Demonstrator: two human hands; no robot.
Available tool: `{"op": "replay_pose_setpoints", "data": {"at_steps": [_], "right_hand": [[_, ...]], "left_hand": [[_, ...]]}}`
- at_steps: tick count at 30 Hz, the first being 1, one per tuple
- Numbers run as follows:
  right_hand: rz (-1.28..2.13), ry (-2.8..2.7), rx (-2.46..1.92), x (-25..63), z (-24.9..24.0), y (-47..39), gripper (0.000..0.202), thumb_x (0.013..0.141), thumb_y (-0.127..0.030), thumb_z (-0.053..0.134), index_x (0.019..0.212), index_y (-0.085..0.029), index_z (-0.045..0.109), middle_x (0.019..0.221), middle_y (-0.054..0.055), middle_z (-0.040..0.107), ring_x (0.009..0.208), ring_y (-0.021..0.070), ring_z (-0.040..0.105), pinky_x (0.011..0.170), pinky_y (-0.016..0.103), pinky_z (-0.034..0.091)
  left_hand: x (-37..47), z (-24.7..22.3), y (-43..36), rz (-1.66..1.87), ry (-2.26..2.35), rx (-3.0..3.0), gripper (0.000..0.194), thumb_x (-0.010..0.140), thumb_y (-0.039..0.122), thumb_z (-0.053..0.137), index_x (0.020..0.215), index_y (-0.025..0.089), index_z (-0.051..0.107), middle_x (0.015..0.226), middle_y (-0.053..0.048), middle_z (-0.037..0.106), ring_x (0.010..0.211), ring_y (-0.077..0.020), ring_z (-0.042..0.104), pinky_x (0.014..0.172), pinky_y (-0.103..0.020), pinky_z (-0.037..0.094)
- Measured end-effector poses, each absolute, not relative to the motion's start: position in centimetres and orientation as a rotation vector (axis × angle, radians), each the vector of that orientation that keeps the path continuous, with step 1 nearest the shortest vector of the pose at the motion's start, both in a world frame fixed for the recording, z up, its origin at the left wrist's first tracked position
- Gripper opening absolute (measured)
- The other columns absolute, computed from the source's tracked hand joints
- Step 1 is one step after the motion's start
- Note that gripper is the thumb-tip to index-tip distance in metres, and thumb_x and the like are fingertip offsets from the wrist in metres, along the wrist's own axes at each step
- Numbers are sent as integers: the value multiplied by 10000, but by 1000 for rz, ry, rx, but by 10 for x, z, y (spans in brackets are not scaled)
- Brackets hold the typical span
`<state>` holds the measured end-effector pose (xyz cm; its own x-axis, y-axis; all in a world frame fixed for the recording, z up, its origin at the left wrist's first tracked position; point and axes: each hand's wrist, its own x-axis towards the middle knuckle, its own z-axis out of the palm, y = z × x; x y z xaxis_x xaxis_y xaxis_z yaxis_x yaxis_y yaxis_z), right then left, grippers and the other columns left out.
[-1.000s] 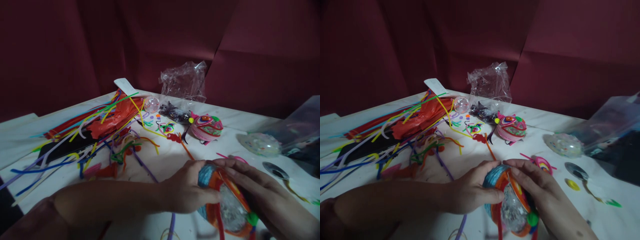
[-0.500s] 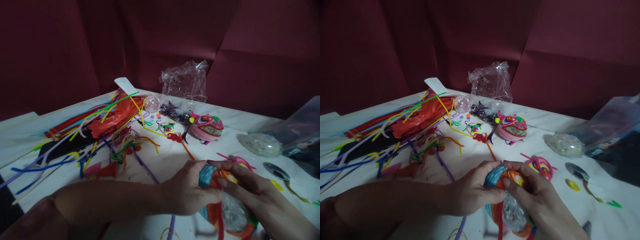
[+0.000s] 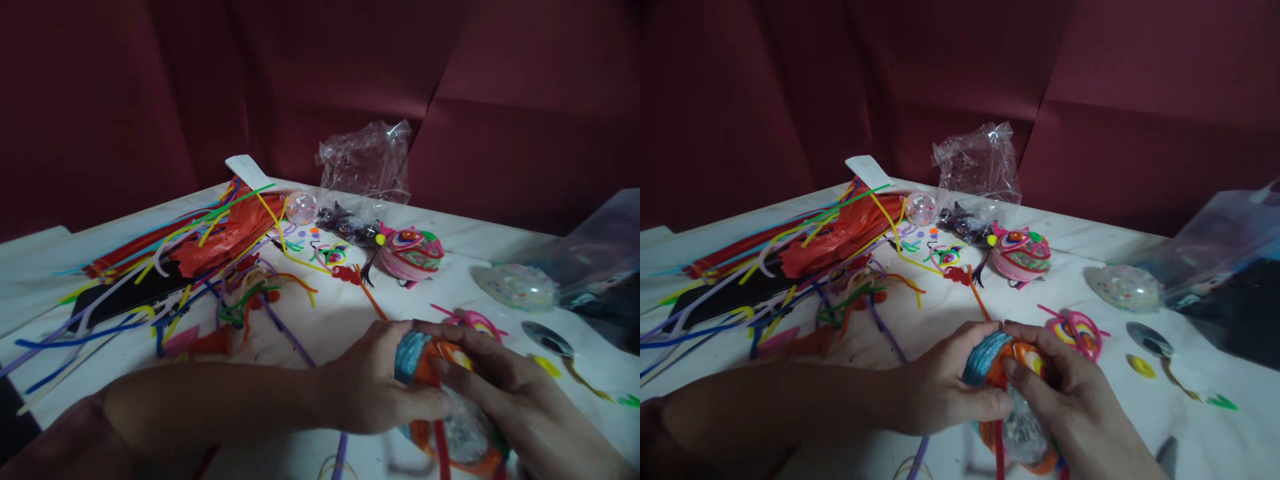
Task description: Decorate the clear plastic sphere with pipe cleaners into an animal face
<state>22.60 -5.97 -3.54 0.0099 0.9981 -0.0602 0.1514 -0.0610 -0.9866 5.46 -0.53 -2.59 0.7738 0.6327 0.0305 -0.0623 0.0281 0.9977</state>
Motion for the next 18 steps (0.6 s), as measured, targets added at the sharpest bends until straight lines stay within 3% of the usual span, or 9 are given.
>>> {"op": "replay_pose_setpoints", "data": {"at_steps": [6, 11, 15, 18], "right_hand": [[1168, -1229, -1394, 220, -32, -62, 414, 805, -474, 705, 1113, -222, 589, 1031, 46, 640, 850, 273, 620, 634, 255, 573], [1205, -1124, -1308, 224, -34, -63, 388, 744, -524, 743, 1008, -251, 663, 1015, 41, 647, 905, 312, 606, 683, 287, 572], [1296, -996, -1220, 233, -40, -64, 336, 778, -504, 733, 1032, -291, 675, 1064, 19, 632, 976, 286, 581, 776, 275, 538], [1291, -990, -1191, 231, -39, -64, 292, 748, -480, 772, 978, -324, 685, 1060, -8, 634, 998, 264, 572, 755, 227, 537]], "left_hand": [[56, -24, -4, 590, 514, 1482, 526, 676, 137, 628, 1197, 154, 555, 910, -21, 597, 711, -100, 488, 630, -196, 416], [55, -24, -4, 558, 598, 1533, 561, 676, 204, 646, 1218, 119, 526, 1015, -70, 599, 829, -163, 542, 711, -251, 447], [55, -24, -5, 578, 591, 1507, 517, 660, 215, 653, 1158, 115, 559, 1043, -76, 594, 907, -196, 543, 779, -280, 450], [56, -24, -6, 552, 594, 1467, 501, 660, 220, 646, 1142, 113, 561, 1005, -72, 591, 893, -195, 539, 756, -281, 455]]}}
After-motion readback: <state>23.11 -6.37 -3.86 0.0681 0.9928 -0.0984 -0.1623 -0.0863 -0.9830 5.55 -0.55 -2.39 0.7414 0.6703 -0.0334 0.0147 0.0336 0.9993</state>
